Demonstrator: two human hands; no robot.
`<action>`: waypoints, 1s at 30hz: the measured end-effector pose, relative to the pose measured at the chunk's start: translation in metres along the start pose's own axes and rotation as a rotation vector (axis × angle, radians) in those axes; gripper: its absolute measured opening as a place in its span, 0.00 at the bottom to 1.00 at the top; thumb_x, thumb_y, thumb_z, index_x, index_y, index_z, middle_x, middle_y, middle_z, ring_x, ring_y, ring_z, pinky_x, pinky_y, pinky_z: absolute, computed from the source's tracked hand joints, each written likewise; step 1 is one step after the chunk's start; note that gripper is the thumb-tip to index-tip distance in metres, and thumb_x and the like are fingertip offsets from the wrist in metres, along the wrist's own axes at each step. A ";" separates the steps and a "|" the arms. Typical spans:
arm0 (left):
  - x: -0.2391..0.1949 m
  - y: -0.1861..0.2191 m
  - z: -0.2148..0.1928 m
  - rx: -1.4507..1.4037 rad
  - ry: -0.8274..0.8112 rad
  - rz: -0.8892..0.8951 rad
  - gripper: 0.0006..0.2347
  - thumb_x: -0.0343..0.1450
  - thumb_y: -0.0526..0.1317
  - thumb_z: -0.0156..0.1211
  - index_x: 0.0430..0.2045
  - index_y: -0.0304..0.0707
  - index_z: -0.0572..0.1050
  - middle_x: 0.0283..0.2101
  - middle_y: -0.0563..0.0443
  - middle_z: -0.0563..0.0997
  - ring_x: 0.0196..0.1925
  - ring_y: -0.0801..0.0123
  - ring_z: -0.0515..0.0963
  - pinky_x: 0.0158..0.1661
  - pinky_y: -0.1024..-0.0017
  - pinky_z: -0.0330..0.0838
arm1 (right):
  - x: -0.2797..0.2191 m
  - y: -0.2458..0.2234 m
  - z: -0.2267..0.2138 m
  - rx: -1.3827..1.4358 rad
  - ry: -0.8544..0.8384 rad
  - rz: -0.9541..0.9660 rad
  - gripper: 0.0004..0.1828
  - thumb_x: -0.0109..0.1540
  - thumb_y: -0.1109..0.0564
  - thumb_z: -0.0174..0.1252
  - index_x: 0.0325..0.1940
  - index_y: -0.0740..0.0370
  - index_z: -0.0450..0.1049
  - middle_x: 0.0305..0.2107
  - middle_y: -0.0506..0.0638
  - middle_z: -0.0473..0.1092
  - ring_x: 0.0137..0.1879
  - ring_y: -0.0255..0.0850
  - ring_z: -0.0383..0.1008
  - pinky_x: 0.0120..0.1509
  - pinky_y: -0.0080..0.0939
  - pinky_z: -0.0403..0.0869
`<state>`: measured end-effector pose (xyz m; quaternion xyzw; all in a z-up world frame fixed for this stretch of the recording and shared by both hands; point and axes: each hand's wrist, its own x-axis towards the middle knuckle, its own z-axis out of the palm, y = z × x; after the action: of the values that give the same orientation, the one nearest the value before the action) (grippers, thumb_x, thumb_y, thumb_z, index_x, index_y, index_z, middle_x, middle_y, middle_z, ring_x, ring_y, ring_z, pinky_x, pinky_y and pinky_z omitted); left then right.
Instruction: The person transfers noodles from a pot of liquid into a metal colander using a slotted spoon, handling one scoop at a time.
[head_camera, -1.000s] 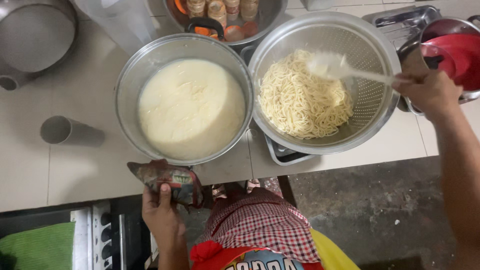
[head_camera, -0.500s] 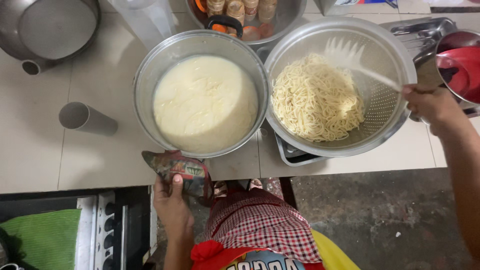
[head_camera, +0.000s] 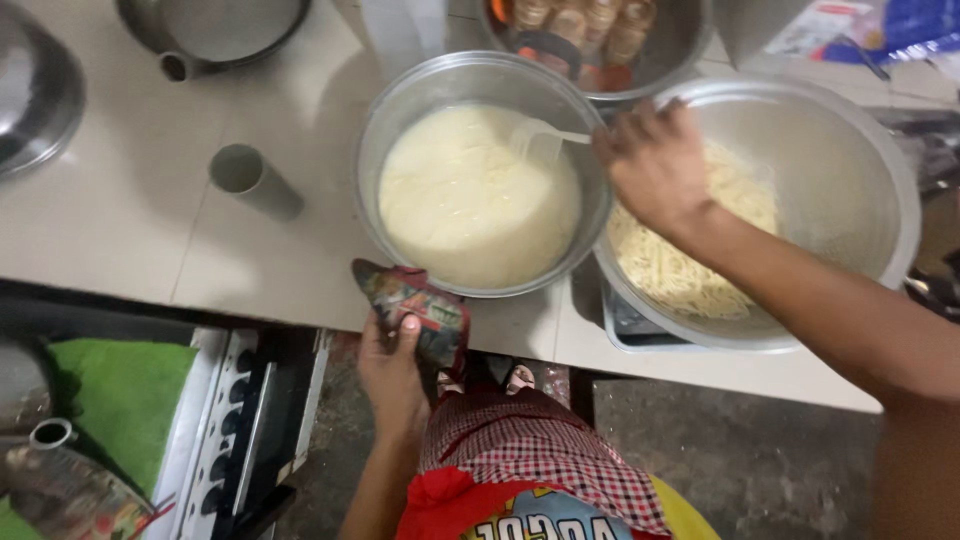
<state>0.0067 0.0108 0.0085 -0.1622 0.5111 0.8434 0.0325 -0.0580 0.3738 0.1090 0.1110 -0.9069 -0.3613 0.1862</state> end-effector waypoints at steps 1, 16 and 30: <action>-0.001 -0.001 0.000 -0.004 0.013 0.009 0.22 0.71 0.27 0.59 0.63 0.29 0.69 0.51 0.48 0.79 0.51 0.68 0.78 0.53 0.70 0.74 | 0.011 -0.013 0.002 0.004 0.013 -0.009 0.16 0.66 0.52 0.55 0.56 0.48 0.81 0.41 0.45 0.76 0.55 0.40 0.72 0.64 0.49 0.58; -0.009 0.018 0.013 0.122 0.043 -0.107 0.25 0.71 0.33 0.61 0.66 0.34 0.66 0.44 0.44 0.81 0.37 0.71 0.81 0.26 0.74 0.76 | 0.064 -0.050 -0.046 0.495 -0.717 0.011 0.14 0.65 0.45 0.53 0.51 0.32 0.81 0.30 0.47 0.80 0.38 0.38 0.80 0.67 0.51 0.52; -0.006 0.008 0.007 0.002 -0.076 0.013 0.25 0.72 0.32 0.64 0.66 0.29 0.67 0.48 0.45 0.81 0.44 0.70 0.81 0.44 0.74 0.81 | 0.060 -0.078 0.020 1.002 -0.824 0.329 0.20 0.55 0.33 0.66 0.47 0.38 0.84 0.37 0.44 0.82 0.52 0.41 0.78 0.72 0.57 0.50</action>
<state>0.0090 0.0140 0.0204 -0.1269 0.5115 0.8486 0.0467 -0.1157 0.3105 0.0571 -0.1029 -0.9671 0.1240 -0.1968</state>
